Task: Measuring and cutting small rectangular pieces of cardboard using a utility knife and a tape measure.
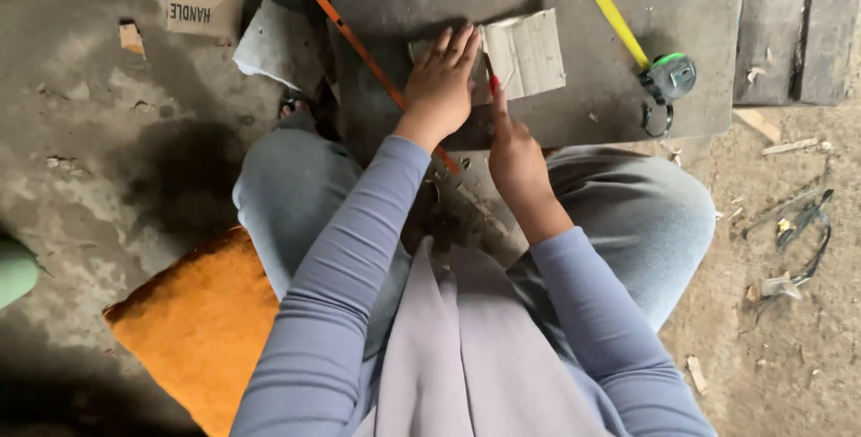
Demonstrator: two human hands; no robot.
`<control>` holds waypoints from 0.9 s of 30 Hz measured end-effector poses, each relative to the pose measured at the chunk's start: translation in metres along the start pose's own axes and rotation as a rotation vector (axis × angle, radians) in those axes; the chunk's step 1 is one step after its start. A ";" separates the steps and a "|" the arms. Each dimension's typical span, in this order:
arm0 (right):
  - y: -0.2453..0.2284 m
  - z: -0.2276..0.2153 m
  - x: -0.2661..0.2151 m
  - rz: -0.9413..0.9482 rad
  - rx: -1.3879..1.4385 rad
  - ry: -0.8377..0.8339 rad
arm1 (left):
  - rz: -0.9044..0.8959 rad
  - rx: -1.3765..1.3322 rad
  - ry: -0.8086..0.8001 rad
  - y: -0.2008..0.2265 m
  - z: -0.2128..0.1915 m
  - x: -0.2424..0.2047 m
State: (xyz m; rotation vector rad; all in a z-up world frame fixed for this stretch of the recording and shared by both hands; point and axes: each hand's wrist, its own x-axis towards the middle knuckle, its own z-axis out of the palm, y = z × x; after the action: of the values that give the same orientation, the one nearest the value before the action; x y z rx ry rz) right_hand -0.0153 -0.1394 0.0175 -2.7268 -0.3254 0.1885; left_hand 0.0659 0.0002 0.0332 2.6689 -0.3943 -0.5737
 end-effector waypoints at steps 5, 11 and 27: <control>-0.004 -0.006 -0.037 -0.086 -0.014 0.065 | 0.010 0.000 0.033 -0.002 0.003 0.002; -0.003 0.010 -0.031 0.026 -0.023 0.039 | 0.074 0.020 0.083 -0.009 0.012 0.006; -0.009 -0.009 -0.034 -0.066 -0.056 0.248 | 0.045 0.158 0.072 -0.007 0.020 0.007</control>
State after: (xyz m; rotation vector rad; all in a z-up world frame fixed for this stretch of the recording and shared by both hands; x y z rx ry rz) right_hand -0.0480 -0.1429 0.0320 -2.7491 -0.3524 -0.1784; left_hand 0.0646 -0.0023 0.0116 2.8138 -0.4971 -0.4488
